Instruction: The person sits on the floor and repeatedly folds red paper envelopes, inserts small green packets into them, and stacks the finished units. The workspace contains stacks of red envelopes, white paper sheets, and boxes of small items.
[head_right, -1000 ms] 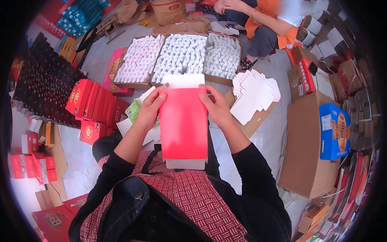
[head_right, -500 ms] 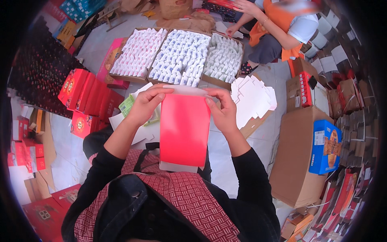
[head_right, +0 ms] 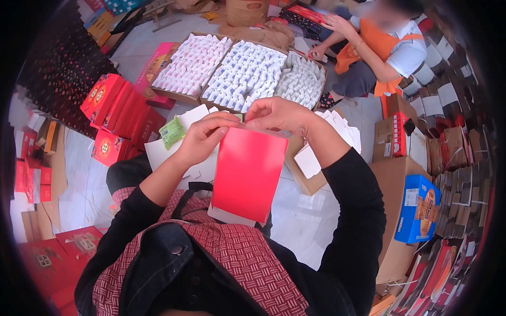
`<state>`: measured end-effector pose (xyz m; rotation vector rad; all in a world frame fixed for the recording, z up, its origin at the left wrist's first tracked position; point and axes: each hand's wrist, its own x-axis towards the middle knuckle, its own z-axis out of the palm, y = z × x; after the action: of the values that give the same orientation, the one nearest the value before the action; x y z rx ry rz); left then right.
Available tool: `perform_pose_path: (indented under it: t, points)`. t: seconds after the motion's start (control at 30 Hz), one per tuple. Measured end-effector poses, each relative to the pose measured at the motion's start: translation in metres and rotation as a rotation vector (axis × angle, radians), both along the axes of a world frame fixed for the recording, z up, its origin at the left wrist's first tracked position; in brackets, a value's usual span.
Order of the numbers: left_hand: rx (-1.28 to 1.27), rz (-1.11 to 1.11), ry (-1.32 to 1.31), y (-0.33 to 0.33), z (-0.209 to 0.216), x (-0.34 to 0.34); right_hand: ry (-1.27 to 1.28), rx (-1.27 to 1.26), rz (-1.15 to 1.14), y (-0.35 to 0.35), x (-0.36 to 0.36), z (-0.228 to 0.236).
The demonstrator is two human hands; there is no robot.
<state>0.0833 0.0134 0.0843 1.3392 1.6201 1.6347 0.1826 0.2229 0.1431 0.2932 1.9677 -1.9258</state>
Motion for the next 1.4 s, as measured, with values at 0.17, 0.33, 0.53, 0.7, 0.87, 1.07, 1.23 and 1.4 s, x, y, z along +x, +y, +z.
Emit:
perform_pose_path:
  t: [0.17, 0.33, 0.53, 0.7, 0.87, 1.07, 1.23, 1.4]
  points:
    - [0.075, -0.109, -0.219, -0.002, -0.002, 0.002, -0.004, -0.059, 0.039, -0.001, -0.003, -0.006]
    - [0.116, -0.054, -0.39, 0.002, -0.004, 0.006, 0.037, 0.052, -0.024, -0.002, -0.002, -0.011]
    - [0.1, -0.062, -0.384, 0.004, -0.002, 0.007, 0.094, 0.248, -0.048, -0.004, -0.001, -0.012]
    - [0.072, -0.074, -0.363, 0.003, -0.002, 0.004, 0.215, 0.541, 0.016, -0.009, -0.001, -0.012]
    - [0.0, -0.074, -0.432, 0.001, -0.006, 0.006, 0.323, 0.555, 0.028, -0.012, 0.004, -0.014]
    - [-0.012, -0.007, -0.38, 0.005, -0.015, 0.005, 0.367, 0.519, 0.158, -0.008, 0.004, -0.007]
    - [-0.052, 0.04, -0.401, 0.0, -0.01, 0.005, 0.218, 0.147, -0.494, 0.004, 0.043, -0.017]
    - [-0.089, 0.003, -0.399, 0.001, -0.012, 0.003, 0.292, -0.012, -0.727, -0.025, 0.085, -0.046]
